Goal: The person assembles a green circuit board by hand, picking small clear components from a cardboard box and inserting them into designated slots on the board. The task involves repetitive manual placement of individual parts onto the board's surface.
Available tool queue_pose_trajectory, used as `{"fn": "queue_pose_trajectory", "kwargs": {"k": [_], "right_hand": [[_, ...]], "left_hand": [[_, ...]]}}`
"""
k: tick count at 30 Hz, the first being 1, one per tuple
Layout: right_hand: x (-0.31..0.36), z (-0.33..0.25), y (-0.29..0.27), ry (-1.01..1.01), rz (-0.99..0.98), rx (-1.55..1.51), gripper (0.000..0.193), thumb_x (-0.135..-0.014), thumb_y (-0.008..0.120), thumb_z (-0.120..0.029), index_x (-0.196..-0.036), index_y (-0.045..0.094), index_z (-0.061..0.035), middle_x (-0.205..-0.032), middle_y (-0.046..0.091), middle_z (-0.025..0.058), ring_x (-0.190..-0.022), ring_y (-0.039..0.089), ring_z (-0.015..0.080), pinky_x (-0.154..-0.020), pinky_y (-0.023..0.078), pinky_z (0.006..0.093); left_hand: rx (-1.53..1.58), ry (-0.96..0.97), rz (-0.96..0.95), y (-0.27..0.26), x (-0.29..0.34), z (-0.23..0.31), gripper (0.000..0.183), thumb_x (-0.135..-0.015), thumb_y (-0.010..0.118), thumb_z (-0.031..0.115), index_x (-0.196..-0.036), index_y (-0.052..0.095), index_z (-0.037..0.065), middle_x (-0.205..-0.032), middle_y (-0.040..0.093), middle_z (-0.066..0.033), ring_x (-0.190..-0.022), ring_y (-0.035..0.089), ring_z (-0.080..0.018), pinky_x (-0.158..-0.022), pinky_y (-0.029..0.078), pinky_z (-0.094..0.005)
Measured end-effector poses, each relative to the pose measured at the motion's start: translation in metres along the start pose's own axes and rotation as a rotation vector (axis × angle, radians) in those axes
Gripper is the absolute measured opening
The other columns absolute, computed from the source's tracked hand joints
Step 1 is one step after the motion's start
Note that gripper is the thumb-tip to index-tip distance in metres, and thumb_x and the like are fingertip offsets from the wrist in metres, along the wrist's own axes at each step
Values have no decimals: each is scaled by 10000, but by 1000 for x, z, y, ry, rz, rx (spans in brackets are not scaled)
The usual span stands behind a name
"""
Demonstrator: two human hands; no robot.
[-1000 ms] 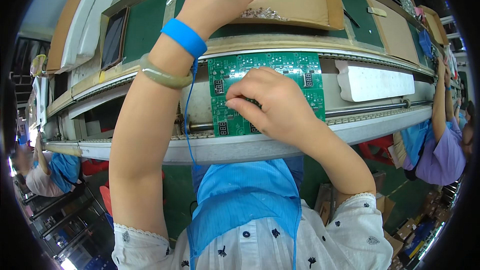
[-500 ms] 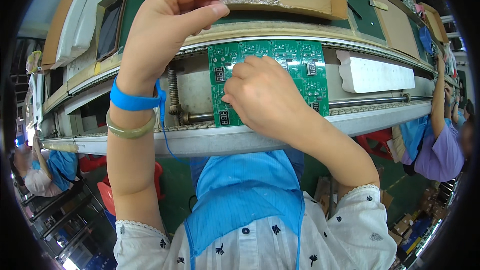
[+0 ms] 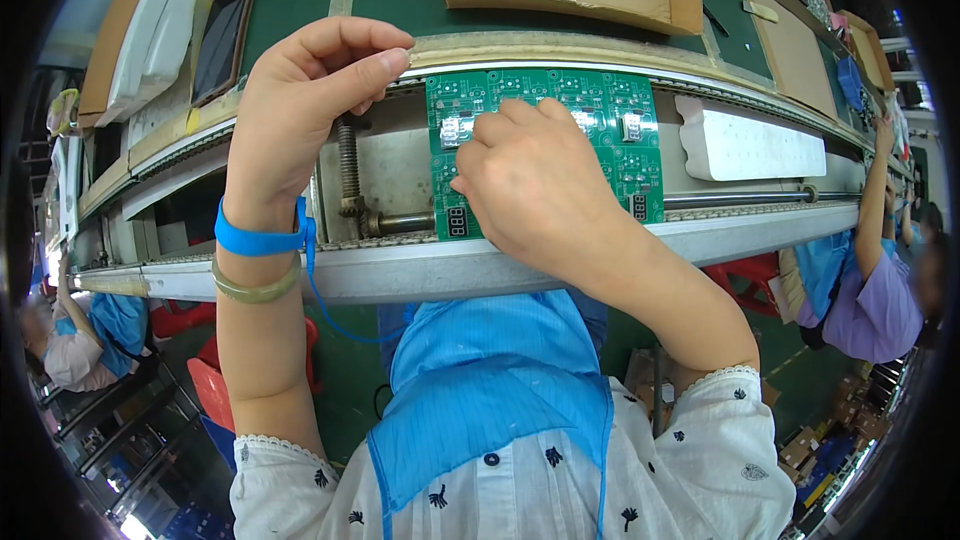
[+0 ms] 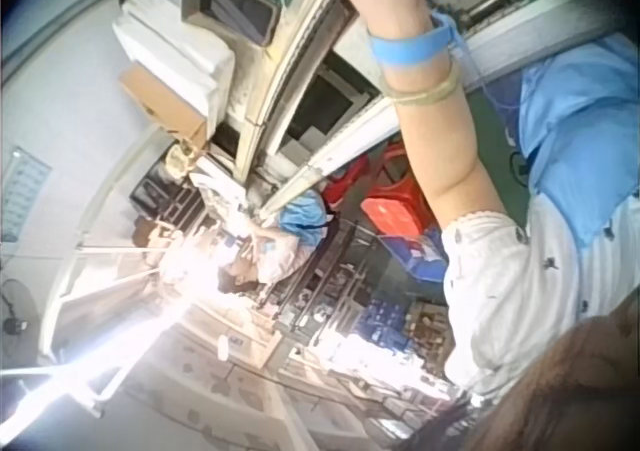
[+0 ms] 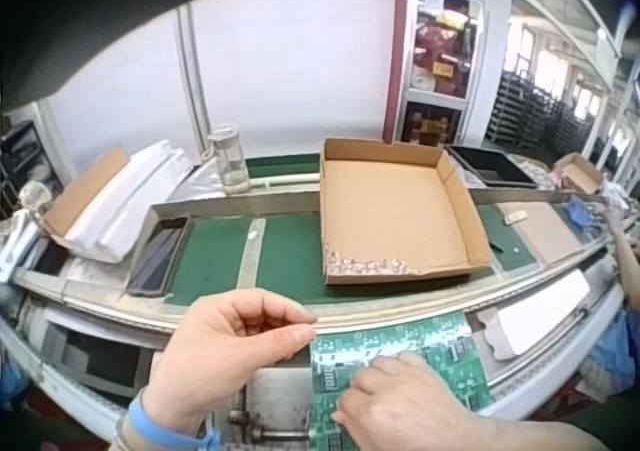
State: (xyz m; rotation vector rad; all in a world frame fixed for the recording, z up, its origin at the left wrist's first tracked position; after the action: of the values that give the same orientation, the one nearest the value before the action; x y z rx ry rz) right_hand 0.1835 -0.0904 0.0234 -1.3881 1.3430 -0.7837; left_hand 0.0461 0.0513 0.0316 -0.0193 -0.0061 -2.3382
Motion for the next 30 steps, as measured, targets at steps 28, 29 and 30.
{"fn": "queue_pose_trajectory", "kwargs": {"k": [28,29,30], "right_hand": [[9,-7,2,103,19,-46,159,-808,729,-200,-824,660,-57,-811,634,112,-828,617,308,-745,450,434],[10,-5,1,108,38,-75,163,-813,730,-208,-834,664,-62,-817,636,112,-834,617,310,-752,453,435],[11,-3,-1,134,55,-87,163,-821,729,-213,-843,666,-65,-821,636,110,-838,615,313,-758,454,435]], "left_hand": [[30,-154,-25,-4,30,-20,173,-873,745,62,-1037,737,7,-930,718,-30,-817,610,-66,-716,471,-204],[31,-158,-33,-3,31,-19,171,-873,743,58,-1035,736,6,-934,718,-30,-824,614,-68,-727,475,-203],[31,-163,-40,-2,32,-19,168,-873,741,54,-1034,734,5,-938,717,-30,-832,619,-69,-738,480,-202]]}}
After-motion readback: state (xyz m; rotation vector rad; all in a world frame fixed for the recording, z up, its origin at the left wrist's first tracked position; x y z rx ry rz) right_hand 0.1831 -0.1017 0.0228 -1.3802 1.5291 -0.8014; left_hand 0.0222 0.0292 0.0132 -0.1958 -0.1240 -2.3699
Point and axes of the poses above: each hand's wrist, its own x-axis away from the middle knuckle, its own y-axis out of the palm, z = x × y, the point moved 2 cm from there along -x, towards the middle knuckle
